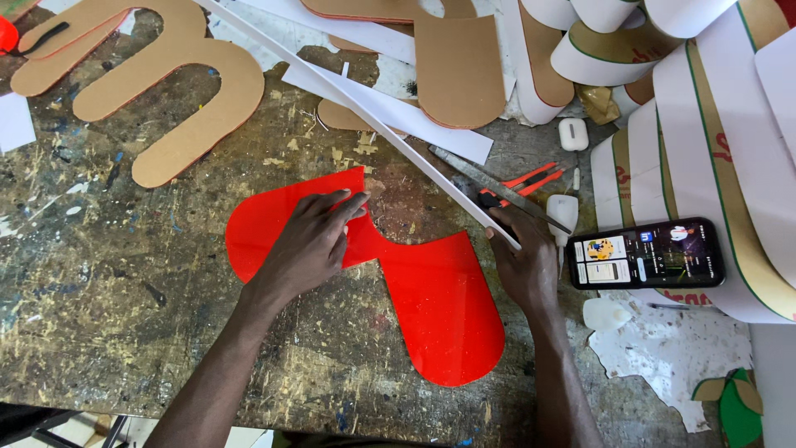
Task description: The person uses shears to trim a red cardboard cutout, removing excess material and refining the edges. They then handle a long white strip of material, positioning it over the red cutout and adjusting its placement.
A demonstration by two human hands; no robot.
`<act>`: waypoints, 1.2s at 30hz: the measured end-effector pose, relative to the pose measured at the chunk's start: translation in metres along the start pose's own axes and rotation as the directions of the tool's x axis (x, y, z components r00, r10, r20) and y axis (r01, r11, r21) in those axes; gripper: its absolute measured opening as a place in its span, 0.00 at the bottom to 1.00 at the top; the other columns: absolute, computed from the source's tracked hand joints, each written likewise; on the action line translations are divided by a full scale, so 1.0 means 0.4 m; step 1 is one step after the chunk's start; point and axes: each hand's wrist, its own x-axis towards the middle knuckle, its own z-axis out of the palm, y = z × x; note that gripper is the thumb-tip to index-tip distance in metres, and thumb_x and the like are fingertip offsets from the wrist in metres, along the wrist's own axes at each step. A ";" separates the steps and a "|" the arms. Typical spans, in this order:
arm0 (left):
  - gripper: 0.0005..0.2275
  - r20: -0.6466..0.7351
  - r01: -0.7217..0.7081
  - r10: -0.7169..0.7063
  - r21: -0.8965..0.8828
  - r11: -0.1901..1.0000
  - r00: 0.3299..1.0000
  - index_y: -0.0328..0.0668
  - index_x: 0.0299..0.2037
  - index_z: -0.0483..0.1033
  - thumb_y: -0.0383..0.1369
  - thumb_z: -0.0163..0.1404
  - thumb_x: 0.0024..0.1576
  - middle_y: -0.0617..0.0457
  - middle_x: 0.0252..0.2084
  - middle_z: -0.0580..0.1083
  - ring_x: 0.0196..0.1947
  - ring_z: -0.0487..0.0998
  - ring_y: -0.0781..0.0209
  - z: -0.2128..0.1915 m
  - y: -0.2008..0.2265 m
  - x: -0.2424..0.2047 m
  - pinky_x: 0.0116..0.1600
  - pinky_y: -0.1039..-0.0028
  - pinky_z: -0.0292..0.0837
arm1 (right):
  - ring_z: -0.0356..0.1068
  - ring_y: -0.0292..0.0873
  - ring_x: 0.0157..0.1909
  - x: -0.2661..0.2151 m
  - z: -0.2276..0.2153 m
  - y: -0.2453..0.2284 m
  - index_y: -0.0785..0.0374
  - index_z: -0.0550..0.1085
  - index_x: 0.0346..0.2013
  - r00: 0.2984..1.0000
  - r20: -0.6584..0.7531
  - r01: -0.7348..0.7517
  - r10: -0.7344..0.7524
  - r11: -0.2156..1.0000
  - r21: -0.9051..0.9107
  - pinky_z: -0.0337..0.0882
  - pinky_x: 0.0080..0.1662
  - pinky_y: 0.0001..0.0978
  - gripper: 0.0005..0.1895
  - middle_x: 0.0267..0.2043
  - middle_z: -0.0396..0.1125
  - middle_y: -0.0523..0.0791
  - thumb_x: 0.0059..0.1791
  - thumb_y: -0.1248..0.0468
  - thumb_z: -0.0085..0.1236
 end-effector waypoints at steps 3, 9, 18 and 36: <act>0.30 -0.055 0.004 -0.011 -0.114 0.994 0.998 0.43 0.82 0.63 0.23 0.47 0.67 0.42 0.70 0.79 0.76 0.72 0.38 0.023 -0.027 -0.010 0.74 0.44 0.64 | 0.76 0.77 0.59 0.001 0.000 -0.009 0.65 0.81 0.64 1.000 0.016 -0.009 0.009 1.000 -0.021 0.80 0.49 0.80 0.14 0.56 0.77 0.62 0.63 0.67 0.60; 0.31 -0.140 0.029 -0.079 -0.327 0.945 0.987 0.43 0.85 0.58 0.24 0.46 0.69 0.45 0.74 0.77 0.77 0.71 0.42 0.064 -0.076 -0.026 0.73 0.46 0.64 | 0.75 0.77 0.59 0.004 0.001 -0.021 0.64 0.81 0.64 1.000 0.013 -0.023 0.024 0.999 -0.027 0.80 0.49 0.80 0.14 0.56 0.77 0.62 0.64 0.64 0.60; 0.25 -0.373 -0.012 -0.168 -0.435 0.900 0.912 0.45 0.73 0.79 0.16 0.53 0.65 0.48 0.59 0.80 0.52 0.82 0.52 0.086 -0.135 -0.056 0.60 0.58 0.82 | 0.77 0.74 0.57 -0.005 0.007 -0.017 0.63 0.82 0.63 1.000 0.021 0.014 -0.012 0.996 -0.089 0.80 0.50 0.76 0.13 0.53 0.78 0.60 0.64 0.65 0.61; 0.30 -0.349 -0.035 -0.155 -0.481 0.876 0.924 0.42 0.75 0.73 0.11 0.50 0.62 0.41 0.62 0.69 0.50 0.82 0.47 0.029 -0.060 -0.041 0.61 0.54 0.80 | 0.78 0.75 0.54 -0.005 0.007 -0.008 0.62 0.83 0.62 0.999 0.016 0.034 -0.032 0.991 -0.127 0.79 0.50 0.74 0.13 0.52 0.79 0.61 0.63 0.65 0.62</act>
